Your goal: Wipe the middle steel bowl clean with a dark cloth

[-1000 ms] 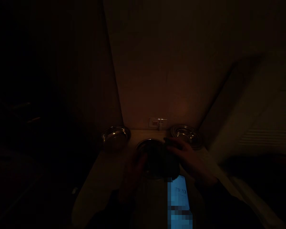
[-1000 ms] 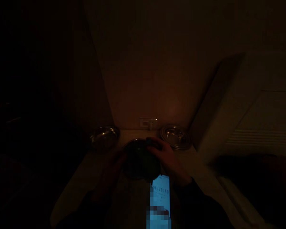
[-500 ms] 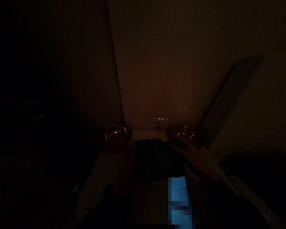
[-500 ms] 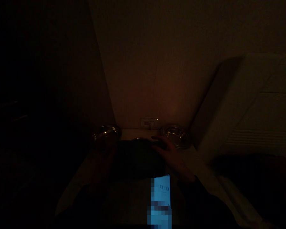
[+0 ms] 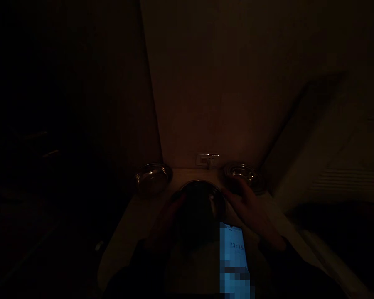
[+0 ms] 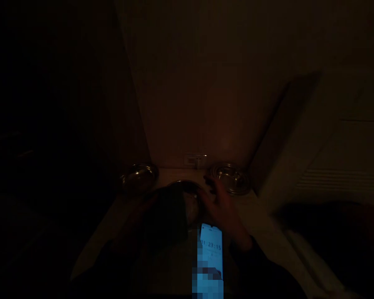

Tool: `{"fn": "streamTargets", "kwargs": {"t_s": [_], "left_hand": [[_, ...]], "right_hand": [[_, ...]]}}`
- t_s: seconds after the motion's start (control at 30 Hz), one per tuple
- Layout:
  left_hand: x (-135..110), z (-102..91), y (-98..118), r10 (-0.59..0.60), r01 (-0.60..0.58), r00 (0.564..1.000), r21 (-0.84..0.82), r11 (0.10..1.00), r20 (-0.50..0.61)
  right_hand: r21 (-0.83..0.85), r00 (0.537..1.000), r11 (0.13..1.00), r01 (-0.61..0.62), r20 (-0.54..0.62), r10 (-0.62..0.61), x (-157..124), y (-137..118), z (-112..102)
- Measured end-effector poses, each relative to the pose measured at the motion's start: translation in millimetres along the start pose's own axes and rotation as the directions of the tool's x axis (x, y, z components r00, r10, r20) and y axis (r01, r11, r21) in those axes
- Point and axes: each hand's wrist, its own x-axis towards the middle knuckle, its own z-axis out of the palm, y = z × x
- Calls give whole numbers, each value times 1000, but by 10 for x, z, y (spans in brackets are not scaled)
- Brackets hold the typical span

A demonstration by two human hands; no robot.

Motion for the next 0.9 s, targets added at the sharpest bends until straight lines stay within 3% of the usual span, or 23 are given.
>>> {"fn": "streamTargets", "kwargs": {"t_s": [0.07, 0.13, 0.2, 0.3, 0.4, 0.5, 0.57, 0.63, 0.7, 0.77, 0.9], "left_hand": [[33, 50, -36, -17, 17, 999, -15, 1000, 39], [58, 108, -75, -54, 56, 996, -25, 998, 74], [73, 147, -97, -65, 65, 995, 5, 998, 80], [99, 137, -98, 95, -85, 995, 232, 969, -32], [143, 61, -104, 284, -201, 948, 424, 883, -142], [182, -34, -126, 223, -167, 970, 392, 905, -101], [203, -116, -135, 189, -142, 977, 366, 920, -96], [232, -227, -141, 238, -144, 949, 386, 911, -208], [274, -354, -161, 257, -88, 918, 477, 874, -302], [330, -465, -210, 192, 15, 926, 537, 843, -326], [472, -565, -382, 91, 67, 957, 517, 853, -276]], "right_hand": [[79, 988, 996, -51, 152, 38, -94, -55, 69], [179, 939, 967, -181, 325, 115, -164, -121, 143], [251, 899, 918, -307, 392, 194, -194, -160, 201], [323, 904, 867, -379, 332, 271, -182, -145, 249], [390, 909, 825, -408, 253, 331, -157, -97, 276], [439, 891, 777, -451, 269, 365, -127, -59, 286], [385, 916, 833, -397, 221, 335, -95, -24, 261], [229, 970, 943, -243, 73, 232, -61, 27, 208], [54, 995, 994, -92, -30, 93, -46, 84, 161], [-53, 1000, 999, 4, 10, -3, -63, 128, 162], [-283, 960, 949, 138, 274, -58, -148, 146, 351]]}}
